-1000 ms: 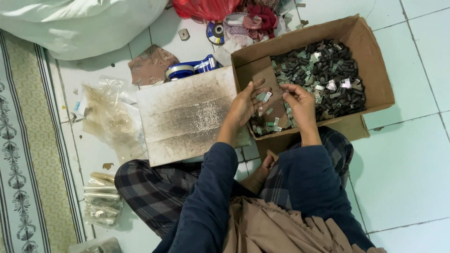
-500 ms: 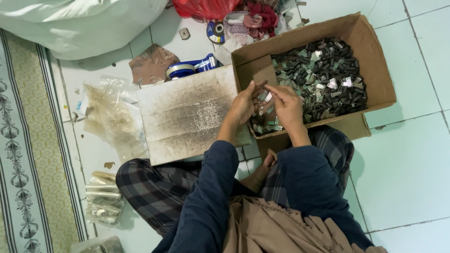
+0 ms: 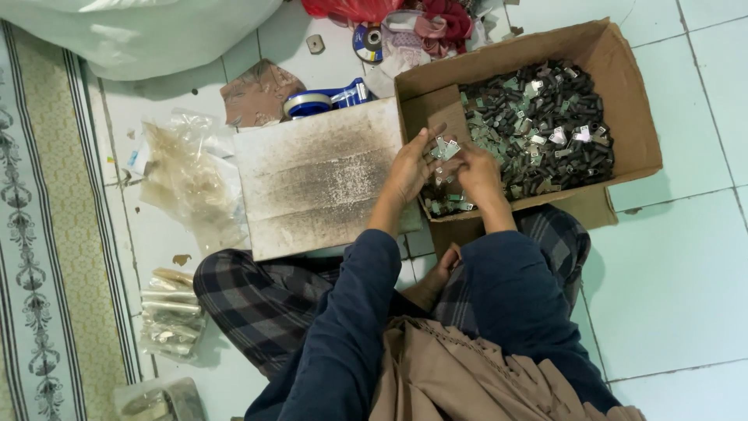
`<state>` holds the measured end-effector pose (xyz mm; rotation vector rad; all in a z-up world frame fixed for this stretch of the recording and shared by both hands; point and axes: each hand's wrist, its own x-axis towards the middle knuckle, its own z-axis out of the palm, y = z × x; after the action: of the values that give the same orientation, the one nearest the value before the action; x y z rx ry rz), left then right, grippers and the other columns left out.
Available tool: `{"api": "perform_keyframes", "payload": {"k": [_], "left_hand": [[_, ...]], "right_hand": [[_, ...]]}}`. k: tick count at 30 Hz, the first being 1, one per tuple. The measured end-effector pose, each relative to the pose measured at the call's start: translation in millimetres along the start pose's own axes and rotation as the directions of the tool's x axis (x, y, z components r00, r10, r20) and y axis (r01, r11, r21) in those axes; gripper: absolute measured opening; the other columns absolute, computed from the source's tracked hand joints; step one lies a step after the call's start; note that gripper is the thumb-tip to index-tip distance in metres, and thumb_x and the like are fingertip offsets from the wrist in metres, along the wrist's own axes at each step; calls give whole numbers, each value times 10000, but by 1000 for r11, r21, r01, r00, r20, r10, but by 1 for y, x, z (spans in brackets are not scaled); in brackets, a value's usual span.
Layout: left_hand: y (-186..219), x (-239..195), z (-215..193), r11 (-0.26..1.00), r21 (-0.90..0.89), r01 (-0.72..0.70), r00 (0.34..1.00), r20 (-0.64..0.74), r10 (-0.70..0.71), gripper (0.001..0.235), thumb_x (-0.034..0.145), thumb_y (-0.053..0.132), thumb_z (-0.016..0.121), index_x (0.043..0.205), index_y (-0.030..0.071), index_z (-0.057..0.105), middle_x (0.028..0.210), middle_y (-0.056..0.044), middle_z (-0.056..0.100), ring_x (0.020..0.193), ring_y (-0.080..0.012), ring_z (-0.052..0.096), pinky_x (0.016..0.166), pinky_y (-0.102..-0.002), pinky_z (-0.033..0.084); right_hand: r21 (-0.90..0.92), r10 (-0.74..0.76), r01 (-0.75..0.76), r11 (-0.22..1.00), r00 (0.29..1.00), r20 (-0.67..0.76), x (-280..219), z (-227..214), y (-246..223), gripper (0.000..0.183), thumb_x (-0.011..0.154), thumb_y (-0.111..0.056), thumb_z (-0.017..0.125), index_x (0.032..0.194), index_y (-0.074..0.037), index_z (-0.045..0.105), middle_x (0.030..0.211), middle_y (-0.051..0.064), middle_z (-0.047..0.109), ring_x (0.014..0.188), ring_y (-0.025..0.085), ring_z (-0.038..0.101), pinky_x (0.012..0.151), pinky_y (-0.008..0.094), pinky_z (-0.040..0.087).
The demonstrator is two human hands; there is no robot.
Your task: Sorting and packaging small metal components from a box into individual plastic bags.
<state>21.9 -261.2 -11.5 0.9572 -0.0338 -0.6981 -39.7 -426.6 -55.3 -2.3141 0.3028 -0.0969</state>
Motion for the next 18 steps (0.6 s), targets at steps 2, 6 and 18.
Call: {"api": "perform_keyframes", "payload": {"k": [2,6,18], "left_hand": [[-18,10,-12,999,14,-49,995,-83,50,577,1124,459,479,1545,65,477,1465,-290,511,1405,-425,444,1167,-524,383],[-6,-9,6,994,37,-107,980,-164,112,515,1141,430,442,1528,99,521,1514,-288,472,1425,-446,414,1162,-529,383],[84,-128,-25,877,444,-186,735,-529,424,540,1133,409,324,1458,58,573,1441,-291,558,1399,-493,449,1114,-639,390]], "right_hand": [[182,10,6,983,996,-88,-7,-25,-45,429,971,37,535,1365,-48,684,1317,298,644,1246,511,569,1054,605,461],[528,30,33,849,993,-111,-11,-14,-44,425,994,61,544,1385,-56,661,1187,263,694,1022,292,700,815,391,569],[454,-498,430,780,866,35,-42,34,-166,398,979,24,612,1362,-64,681,1331,203,684,1273,405,615,1070,524,484]]}}
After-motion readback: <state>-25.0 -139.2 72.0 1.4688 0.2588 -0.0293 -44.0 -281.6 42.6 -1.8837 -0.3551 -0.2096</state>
